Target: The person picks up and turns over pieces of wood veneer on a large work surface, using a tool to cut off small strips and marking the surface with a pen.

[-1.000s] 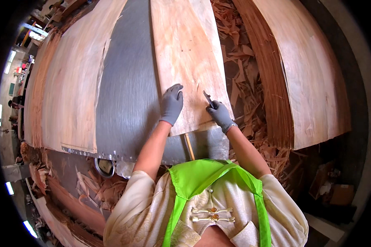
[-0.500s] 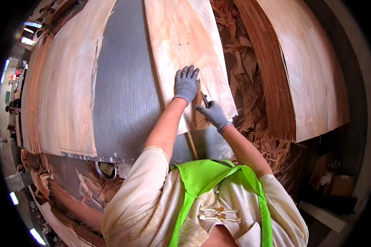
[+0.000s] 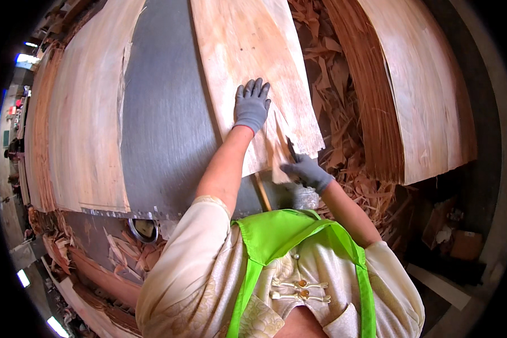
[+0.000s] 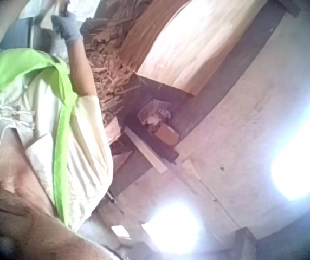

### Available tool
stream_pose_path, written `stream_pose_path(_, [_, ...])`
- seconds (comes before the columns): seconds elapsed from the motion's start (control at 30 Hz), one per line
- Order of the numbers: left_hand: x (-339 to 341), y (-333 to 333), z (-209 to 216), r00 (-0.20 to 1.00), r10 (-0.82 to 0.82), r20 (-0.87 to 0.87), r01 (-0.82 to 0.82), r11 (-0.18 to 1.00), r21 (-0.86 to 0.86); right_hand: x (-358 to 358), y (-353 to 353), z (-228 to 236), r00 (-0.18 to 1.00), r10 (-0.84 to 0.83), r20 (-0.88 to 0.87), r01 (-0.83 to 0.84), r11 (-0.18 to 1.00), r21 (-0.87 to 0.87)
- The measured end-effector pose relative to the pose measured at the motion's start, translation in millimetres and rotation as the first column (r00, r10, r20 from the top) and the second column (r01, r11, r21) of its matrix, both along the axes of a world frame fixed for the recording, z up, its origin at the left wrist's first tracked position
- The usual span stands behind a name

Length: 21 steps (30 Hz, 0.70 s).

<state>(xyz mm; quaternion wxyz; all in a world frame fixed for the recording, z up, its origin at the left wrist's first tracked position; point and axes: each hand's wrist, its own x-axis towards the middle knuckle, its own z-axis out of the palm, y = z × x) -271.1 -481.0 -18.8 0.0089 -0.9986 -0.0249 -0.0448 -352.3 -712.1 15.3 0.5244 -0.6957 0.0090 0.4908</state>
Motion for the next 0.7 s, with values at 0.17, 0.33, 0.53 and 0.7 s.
stream_pose_path(0.17, [0.6,-2.8,3.1,1.000,-0.006,-0.019,0.006,0.999,-0.035,-20.5,-106.6,15.7,0.993,-0.049,-0.109,0.048,0.999,-0.011])
stream_pose_path(0.33, [-17.6,9.9,21.8,0.980,0.036,0.198,0.025,0.955,-0.296,-28.7,-197.0,-4.7,0.786,0.513,0.344,-0.229,0.759,-0.610])
stream_pose_path(0.53, [-158.0,-20.9,71.0,0.929,0.365,-0.068,-0.305,0.646,-0.700,3.7,-171.9,-6.4,0.778,0.200,0.595,0.199,0.820,-0.536])
stream_pose_path(0.7, [-266.3,-79.8,60.6,0.852,0.343,-0.396,-0.524,0.555,-0.646,61.3,-121.4,-45.9,0.692,-0.083,0.717,0.242,0.962,-0.123])
